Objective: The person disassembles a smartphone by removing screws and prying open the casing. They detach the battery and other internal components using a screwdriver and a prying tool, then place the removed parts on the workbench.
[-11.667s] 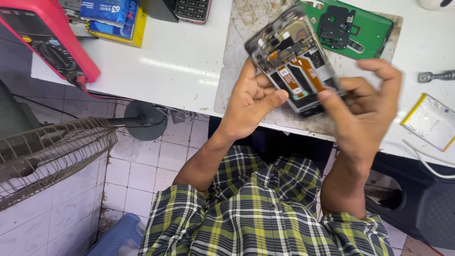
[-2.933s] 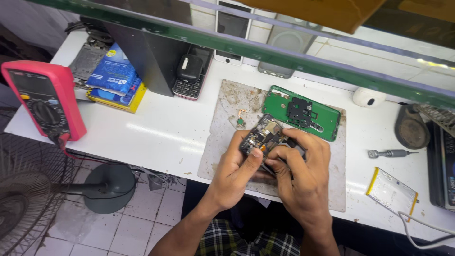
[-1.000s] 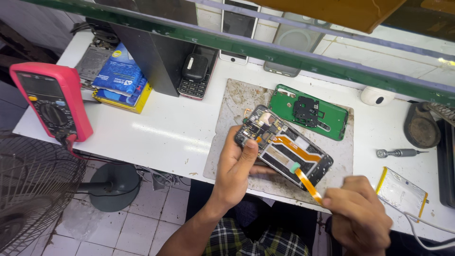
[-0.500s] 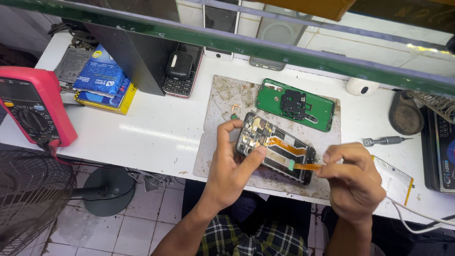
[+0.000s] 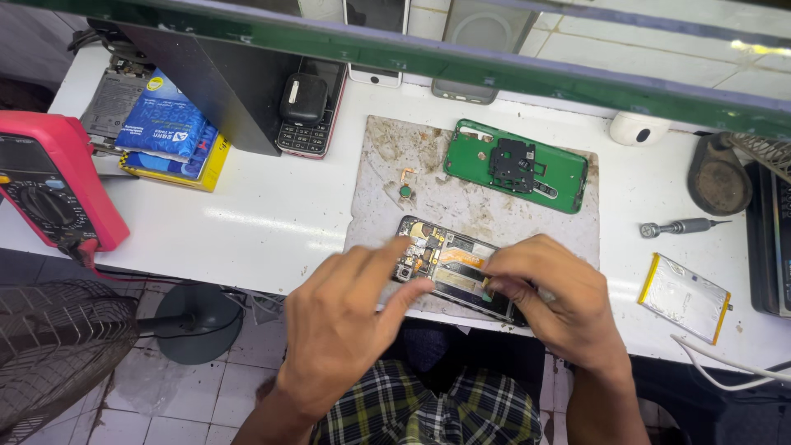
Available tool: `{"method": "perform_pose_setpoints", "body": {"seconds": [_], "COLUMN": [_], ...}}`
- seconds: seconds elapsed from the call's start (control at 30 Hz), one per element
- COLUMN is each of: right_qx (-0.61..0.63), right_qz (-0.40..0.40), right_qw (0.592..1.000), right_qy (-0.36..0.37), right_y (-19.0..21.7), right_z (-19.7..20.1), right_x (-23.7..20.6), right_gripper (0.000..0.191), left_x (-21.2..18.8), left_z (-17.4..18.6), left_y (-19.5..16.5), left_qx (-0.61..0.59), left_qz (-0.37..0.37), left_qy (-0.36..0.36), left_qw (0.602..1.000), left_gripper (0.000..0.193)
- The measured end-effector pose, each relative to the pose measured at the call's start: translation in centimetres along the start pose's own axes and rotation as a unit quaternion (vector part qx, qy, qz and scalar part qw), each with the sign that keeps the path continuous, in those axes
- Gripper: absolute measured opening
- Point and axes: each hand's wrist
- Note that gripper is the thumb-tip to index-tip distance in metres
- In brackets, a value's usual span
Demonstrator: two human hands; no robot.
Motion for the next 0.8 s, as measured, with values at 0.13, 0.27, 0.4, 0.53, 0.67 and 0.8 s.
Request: {"method": "perform_pose_setpoints", "body": {"seconds": [0.13,0.27,0.4,0.53,0.67,0.8], "right_qx": [-0.075,-0.138,-0.181,-0.208,-0.223,-0.225], "right_qz": [-0.038,-0.031,0.014,0.030,0.005,0.006], "right_qw": [0.993,0.989,0.983,0.977,0.974,0.974], "right_qy": [-0.086,-0.053,0.022,0.032,0.035,0.031], "right_y": [0.4,0.6,-0.1,-0.3,-0.1,-0.7], "right_z": [0.3,0.5,0.4,0.1,-0.2,-0.6], "right_x": [-1.2,-3.0,-3.8,-3.4,-3.4,-3.7], "right_gripper": [0.021,0.024,0.033,0.031,0.029,0.029], "left_x": [0.0,0.5,0.9,1.0,1.1,0.9], "left_z": [-1.4,-2.7,-3.3,-3.2,-3.5,-3.3], "left_y": [-0.4,-0.6,0.5,1.2,1.4,1.4], "left_qx": [-0.032,-0.060,-0.091,-0.161,-0.183,-0.172], "left_qz": [-0.152,-0.144,-0.145,-0.095,-0.059,-0.062], "left_qy": [-0.026,-0.021,-0.028,-0.033,-0.024,-0.006], "left_qw": [0.988,0.988,0.985,0.982,0.981,0.983], "left_gripper": [0.050,0.053,0.049,0.039,0.029,0.031]}}
Point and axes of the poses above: each hand's wrist, its own x-axis towards the middle knuckle, its own z-axis out of the back of the hand, y = z × x, and after that the axes turned 1 degree about y, right-handed
